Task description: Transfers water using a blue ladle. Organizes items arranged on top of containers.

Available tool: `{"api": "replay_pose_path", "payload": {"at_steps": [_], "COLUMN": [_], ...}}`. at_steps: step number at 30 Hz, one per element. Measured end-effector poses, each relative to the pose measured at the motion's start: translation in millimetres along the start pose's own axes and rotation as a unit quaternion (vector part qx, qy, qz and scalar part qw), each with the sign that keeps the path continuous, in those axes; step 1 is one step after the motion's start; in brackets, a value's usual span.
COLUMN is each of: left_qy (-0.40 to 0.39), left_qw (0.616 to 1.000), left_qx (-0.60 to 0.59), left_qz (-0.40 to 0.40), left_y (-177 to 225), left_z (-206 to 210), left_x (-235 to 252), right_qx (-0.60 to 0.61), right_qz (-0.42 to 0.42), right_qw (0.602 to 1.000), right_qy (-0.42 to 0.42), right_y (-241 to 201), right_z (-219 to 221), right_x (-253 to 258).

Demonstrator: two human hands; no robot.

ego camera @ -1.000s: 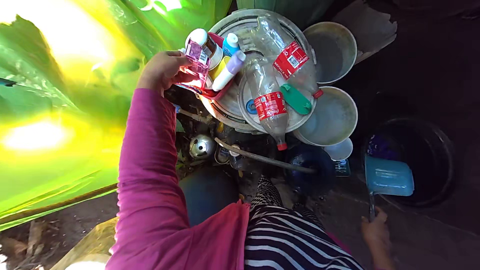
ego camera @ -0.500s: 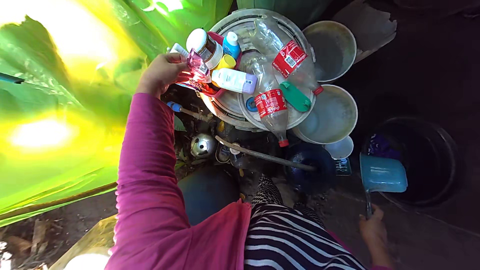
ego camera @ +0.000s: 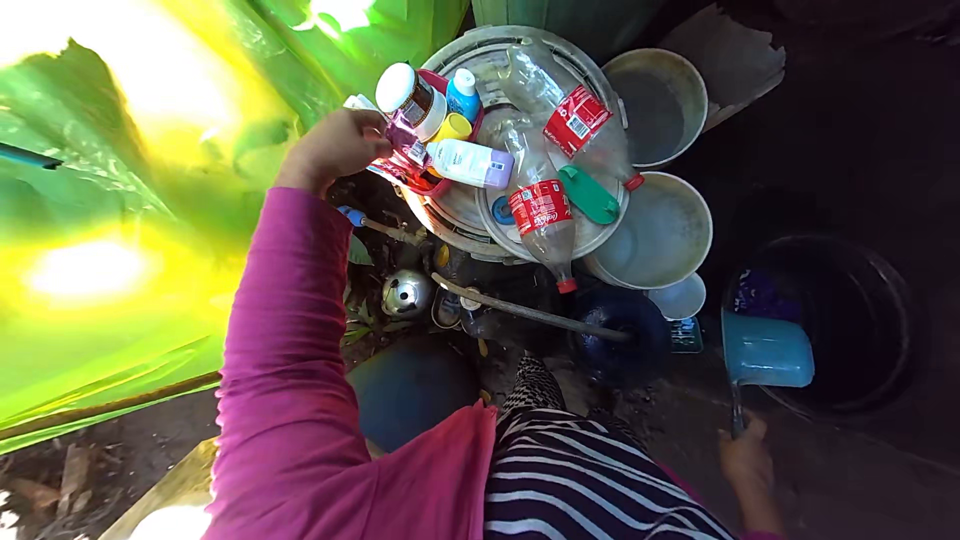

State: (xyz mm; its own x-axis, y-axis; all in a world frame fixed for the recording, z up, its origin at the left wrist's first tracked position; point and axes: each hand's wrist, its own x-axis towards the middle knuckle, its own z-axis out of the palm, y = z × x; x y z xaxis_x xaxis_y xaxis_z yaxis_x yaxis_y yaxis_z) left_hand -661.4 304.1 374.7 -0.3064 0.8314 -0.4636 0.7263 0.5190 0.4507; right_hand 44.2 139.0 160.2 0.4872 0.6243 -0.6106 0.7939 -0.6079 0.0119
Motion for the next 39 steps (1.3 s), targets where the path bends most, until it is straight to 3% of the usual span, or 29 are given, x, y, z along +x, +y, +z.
{"api": "replay_pose_path", "payload": {"at_steps": [3,6,8,11,13,17,22,25,29,33,39], "left_qy": [-0.038,-0.046,-0.022,0.093,0.163,0.143,0.148,0.154,0.163,0.161,0.131], "left_qw": [0.999,0.998,0.993,0.981,0.972,0.945,0.909,0.927,0.975,0.977,0.986], "left_qx": [-0.015,0.042,0.114,0.169,0.15,0.191,0.315,0.276,0.08,-0.121,-0.09], "left_qz": [-0.006,-0.015,-0.01,0.027,0.077,0.224,0.229,0.205,0.126,0.077,0.056], "left_y": [0,-8,-11,-1,25,66,62,61,59,17,-12], "left_z": [3,4,1,5,24,100,153,134,76,36,22], "left_x": [0,4,4,1,-2,8,36,30,7,0,-6], "right_qx": [-0.003,-0.002,0.0,0.0,-0.002,-0.002,0.003,0.005,0.015,0.013,0.008], "right_qz": [0.001,0.001,0.005,0.007,0.004,0.0,-0.015,-0.017,-0.024,-0.025,-0.02], "right_qw": [1.0,1.0,1.0,1.0,1.0,1.0,1.0,1.0,1.0,1.0,1.0], "right_qy": [0.001,0.0,0.0,0.003,0.001,0.001,0.009,0.009,0.012,0.007,-0.003], "right_y": [1,1,1,1,1,-1,-5,-4,-3,-5,-8], "right_z": [2,2,2,2,2,5,1,0,1,2,3], "right_x": [1,1,0,-1,0,3,1,0,-2,-3,-3]}}
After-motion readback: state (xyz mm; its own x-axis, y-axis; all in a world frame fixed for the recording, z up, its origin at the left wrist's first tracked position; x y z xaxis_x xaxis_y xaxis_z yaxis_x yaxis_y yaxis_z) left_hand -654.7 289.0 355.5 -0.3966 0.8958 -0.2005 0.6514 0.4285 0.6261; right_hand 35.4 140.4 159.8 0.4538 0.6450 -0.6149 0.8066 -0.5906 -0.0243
